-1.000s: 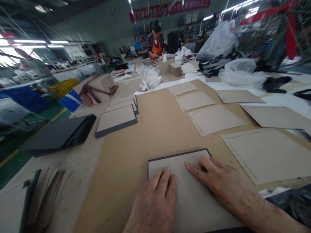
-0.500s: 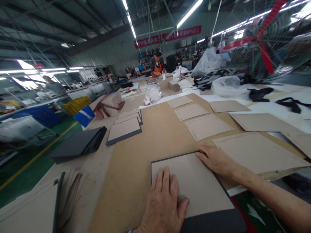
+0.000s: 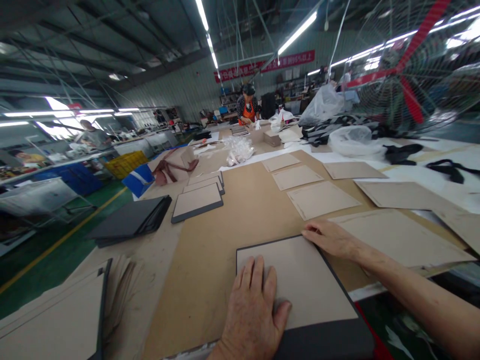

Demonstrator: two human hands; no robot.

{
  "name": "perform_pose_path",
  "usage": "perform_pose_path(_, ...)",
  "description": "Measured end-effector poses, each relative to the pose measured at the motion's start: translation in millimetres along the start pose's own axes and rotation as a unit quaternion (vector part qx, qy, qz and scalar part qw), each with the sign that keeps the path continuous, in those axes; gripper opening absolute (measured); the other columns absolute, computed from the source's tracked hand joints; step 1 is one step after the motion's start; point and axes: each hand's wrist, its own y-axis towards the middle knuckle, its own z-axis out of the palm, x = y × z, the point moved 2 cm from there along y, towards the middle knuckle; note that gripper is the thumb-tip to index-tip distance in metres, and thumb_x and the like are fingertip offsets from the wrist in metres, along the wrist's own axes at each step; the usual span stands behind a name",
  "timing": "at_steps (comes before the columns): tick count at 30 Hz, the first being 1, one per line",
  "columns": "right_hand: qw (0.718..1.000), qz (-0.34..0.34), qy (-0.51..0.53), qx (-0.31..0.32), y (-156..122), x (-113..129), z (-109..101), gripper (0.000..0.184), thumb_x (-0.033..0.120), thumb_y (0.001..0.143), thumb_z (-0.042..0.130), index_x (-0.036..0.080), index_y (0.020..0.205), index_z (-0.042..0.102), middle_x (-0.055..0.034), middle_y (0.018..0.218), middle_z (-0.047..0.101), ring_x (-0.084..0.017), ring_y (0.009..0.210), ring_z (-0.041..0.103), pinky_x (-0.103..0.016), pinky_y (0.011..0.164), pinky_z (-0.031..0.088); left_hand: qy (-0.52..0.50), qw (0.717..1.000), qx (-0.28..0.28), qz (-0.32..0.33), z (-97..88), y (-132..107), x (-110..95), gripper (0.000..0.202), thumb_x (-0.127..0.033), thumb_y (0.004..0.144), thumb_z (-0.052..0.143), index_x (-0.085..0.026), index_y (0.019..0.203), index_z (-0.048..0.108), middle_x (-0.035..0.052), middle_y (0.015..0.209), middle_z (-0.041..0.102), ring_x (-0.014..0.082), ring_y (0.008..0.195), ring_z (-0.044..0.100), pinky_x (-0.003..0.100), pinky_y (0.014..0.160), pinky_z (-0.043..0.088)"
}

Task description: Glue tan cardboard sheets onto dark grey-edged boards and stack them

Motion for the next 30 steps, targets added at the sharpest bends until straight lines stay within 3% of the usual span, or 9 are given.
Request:
perform_pose_path(4, 0.999, -0.016, 0.029, 0.015, -9.3, 5.6, -3.0, 0.028, 0.040, 0.086, 0.049, 0.020, 0.082, 0.069, -0.0084, 0.086, 0.070, -0.026, 0.082, 0.060, -0.037, 0.073, 0.039, -0.003, 1.000, 0.008, -0.007, -2.1, -0.1, -1.2, 0.060, -0.060, 0.096, 0.047, -0.020, 0.140, 0.057, 0.0165, 0.153, 0.048, 0.0382, 0.141, 0.042, 0.055, 0.111, 0.043)
perform_pose_path(11, 0.982, 0.045, 0.180, -0.026, -10.3, 21.0, -16.8, 0.023, 0.044, 0.074, 0.065, 0.021, 0.078, 0.064, -0.0025, 0.075, 0.061, -0.021, 0.073, 0.054, -0.034, 0.068, 0.038, -0.006, 1.000, 0.004, -0.011, -5.3, 0.4, -3.3, 0.058, -0.059, 0.095, 0.050, -0.022, 0.139, 0.056, 0.0151, 0.152, 0.049, 0.0379, 0.139, 0.043, 0.056, 0.110, 0.043)
perform_pose_path(17, 0.901, 0.114, 0.417, 0.031, -29.0, 39.0, -15.1, 0.058, 0.062, 0.069, 0.076, 0.021, 0.106, 0.058, -0.0037, 0.083, 0.068, -0.023, 0.071, 0.065, -0.036, 0.064, 0.053, -0.031, 0.987, -0.157, 0.020, -9.7, -9.3, -1.6, 0.065, -0.041, 0.089, 0.064, -0.014, 0.144, 0.044, 0.0194, 0.152, 0.044, 0.0375, 0.143, 0.037, 0.057, 0.113, 0.039)
perform_pose_path(20, 0.873, 0.136, 0.468, 0.027, -38.2, 40.6, -18.0, 0.062, 0.060, 0.066, 0.083, 0.020, 0.107, 0.060, -0.0042, 0.079, 0.069, -0.024, 0.067, 0.067, -0.036, 0.062, 0.055, -0.109, 0.960, -0.250, -0.064, -10.9, -19.4, 10.6, 0.070, -0.033, 0.090, 0.065, -0.014, 0.149, 0.031, 0.0234, 0.156, 0.034, 0.0358, 0.146, 0.032, 0.058, 0.114, 0.038)
perform_pose_path(23, 0.850, 0.148, 0.506, -0.005, -43.8, 45.1, -24.9, 0.061, 0.055, 0.062, 0.090, 0.021, 0.106, 0.064, -0.0055, 0.082, 0.072, -0.022, 0.064, 0.066, -0.032, 0.056, 0.055, -0.328, 0.874, -0.273, -0.231, -8.9, -30.0, 27.3, 0.069, -0.042, 0.091, 0.065, -0.019, 0.147, 0.033, 0.0217, 0.149, 0.046, 0.0328, 0.135, 0.050, 0.052, 0.104, 0.049)
perform_pose_path(25, 0.840, 0.158, 0.518, -0.018, -46.6, 51.3, -27.0, 0.062, 0.055, 0.058, 0.093, 0.022, 0.104, 0.066, -0.0059, 0.083, 0.072, -0.023, 0.063, 0.066, -0.031, 0.053, 0.055, -0.537, 0.762, -0.192, -0.307, -5.9, -34.8, 31.5, 0.061, -0.050, 0.088, 0.067, -0.019, 0.136, 0.048, 0.0182, 0.128, 0.065, 0.0312, 0.112, 0.067, 0.046, 0.090, 0.057)
perform_pose_path(28, 0.839, 0.181, 0.513, 0.002, -49.7, 56.5, -20.7, 0.068, 0.061, 0.059, 0.089, 0.027, 0.112, 0.065, -0.0070, 0.084, 0.072, -0.030, 0.067, 0.070, -0.038, 0.052, 0.059, -0.747, 0.570, -0.071, -0.336, -11.3, -37.2, 29.3, 0.053, -0.052, 0.076, 0.079, -0.016, 0.113, 0.066, 0.0127, 0.095, 0.076, 0.0296, 0.083, 0.074, 0.043, 0.076, 0.059)
perform_pose_path(29, 0.850, 0.177, 0.496, 0.001, -49.9, 54.7, -16.7, 0.068, 0.064, 0.063, 0.084, 0.028, 0.117, 0.064, -0.0082, 0.086, 0.073, -0.033, 0.069, 0.071, -0.041, 0.053, 0.060, -0.774, 0.533, -0.070, -0.334, -16.8, -36.3, 31.6, 0.052, -0.050, 0.072, 0.083, -0.015, 0.108, 0.069, 0.0117, 0.090, 0.077, 0.0293, 0.078, 0.074, 0.042, 0.075, 0.059)
perform_pose_path(30, 0.870, 0.157, 0.467, -0.011, -49.6, 51.0, -12.1, 0.068, 0.067, 0.069, 0.078, 0.029, 0.123, 0.063, -0.0098, 0.089, 0.074, -0.035, 0.072, 0.072, -0.043, 0.055, 0.061, -0.787, 0.516, -0.081, -0.328, -23.6, -34.1, 37.0, 0.051, -0.048, 0.069, 0.086, -0.015, 0.106, 0.071, 0.0110, 0.088, 0.077, 0.0288, 0.077, 0.074, 0.042, 0.076, 0.058)
